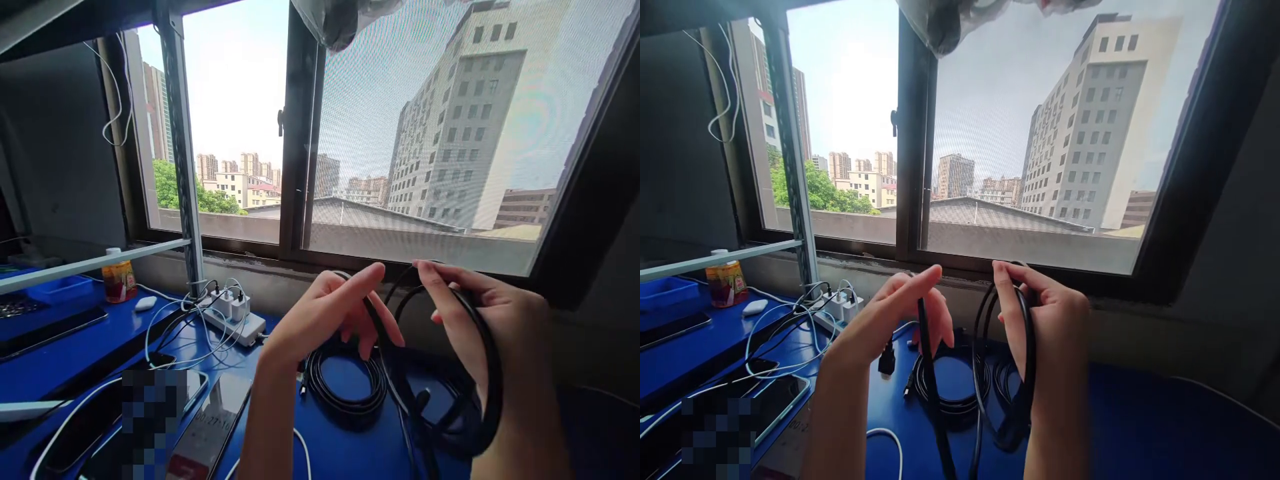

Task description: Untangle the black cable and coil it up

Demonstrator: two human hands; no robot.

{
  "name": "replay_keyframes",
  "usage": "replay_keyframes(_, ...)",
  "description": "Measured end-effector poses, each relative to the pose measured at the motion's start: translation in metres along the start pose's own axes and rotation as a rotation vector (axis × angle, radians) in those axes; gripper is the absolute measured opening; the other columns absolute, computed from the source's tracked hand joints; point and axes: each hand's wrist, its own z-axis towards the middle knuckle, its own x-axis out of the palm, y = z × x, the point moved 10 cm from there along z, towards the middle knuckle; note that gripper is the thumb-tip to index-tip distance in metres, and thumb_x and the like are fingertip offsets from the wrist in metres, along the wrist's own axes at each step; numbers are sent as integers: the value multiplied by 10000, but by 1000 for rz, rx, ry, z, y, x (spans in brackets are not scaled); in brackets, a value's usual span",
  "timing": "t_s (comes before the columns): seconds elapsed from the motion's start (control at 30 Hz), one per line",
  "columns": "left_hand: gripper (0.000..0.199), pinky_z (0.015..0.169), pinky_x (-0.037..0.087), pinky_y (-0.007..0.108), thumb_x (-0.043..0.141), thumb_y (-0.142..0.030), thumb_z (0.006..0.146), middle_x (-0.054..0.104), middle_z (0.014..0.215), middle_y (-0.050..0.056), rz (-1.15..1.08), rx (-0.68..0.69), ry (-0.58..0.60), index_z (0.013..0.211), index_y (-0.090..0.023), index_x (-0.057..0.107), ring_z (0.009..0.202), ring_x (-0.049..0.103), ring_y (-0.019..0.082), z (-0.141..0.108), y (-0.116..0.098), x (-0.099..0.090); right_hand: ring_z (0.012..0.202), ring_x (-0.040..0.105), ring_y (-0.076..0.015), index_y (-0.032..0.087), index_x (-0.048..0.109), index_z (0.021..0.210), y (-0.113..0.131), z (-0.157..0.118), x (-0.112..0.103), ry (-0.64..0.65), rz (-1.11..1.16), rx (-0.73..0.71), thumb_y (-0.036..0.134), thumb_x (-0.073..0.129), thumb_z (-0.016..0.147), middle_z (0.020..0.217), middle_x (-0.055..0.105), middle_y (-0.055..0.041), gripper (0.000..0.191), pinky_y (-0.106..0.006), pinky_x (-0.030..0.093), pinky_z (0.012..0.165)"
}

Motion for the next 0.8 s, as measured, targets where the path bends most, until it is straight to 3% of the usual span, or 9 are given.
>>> replay_keyframes(0.07,541,438,318,205,410,-456,906,548,451,8,59,-35,86,536,-154,665,430,475,76,-3,-1,20,450,530,-166,196,771,803,5,-5,17,70,-66,11,455,644,653,452,524,16,325,-303,415,514)
replay_keyframes(0.17,459,467,343,191,461,-409,887,530,459,-12,96,-62,126,559,-147,648,451,472,69,-6,-2,35,467,516,-171,186,773,818,5,-8,29,99,-159,61,426,634,626,471,535,13,337,-323,396,543)
replay_keyframes(0.33,437,409,283,208,620,-495,763,501,455,-21,262,-223,40,499,-153,554,442,439,77,-12,14,21,441,526,-178,193,769,778,1,-4,26,68,-151,22,502,586,599,465,574,-6,401,-325,382,526)
replay_keyframes(0.43,428,370,215,211,677,-501,710,489,451,-27,322,-302,83,499,-149,554,425,386,65,-14,23,20,408,521,-175,191,766,765,0,-3,21,51,-136,1,497,580,608,411,550,-6,391,-312,378,498)
replay_keyframes(0.53,373,389,262,178,654,-415,747,517,494,-25,230,-264,164,511,-152,537,457,417,59,-13,21,33,410,525,-173,185,768,766,3,-3,18,21,-119,-12,489,594,605,428,572,-18,386,-297,369,466)
replay_keyframes(0.63,303,400,303,168,618,-295,749,507,491,-25,186,-233,173,501,-157,512,456,431,63,-11,18,42,428,508,-149,179,764,758,4,-5,23,58,-37,-6,484,626,588,494,606,-25,375,-271,357,432)
replay_keyframes(0.8,230,416,331,171,557,-221,732,522,476,-17,82,-167,57,512,-154,548,440,469,72,-9,8,26,339,358,-81,158,758,857,3,-7,30,146,125,46,426,660,570,385,458,50,404,-216,277,343)
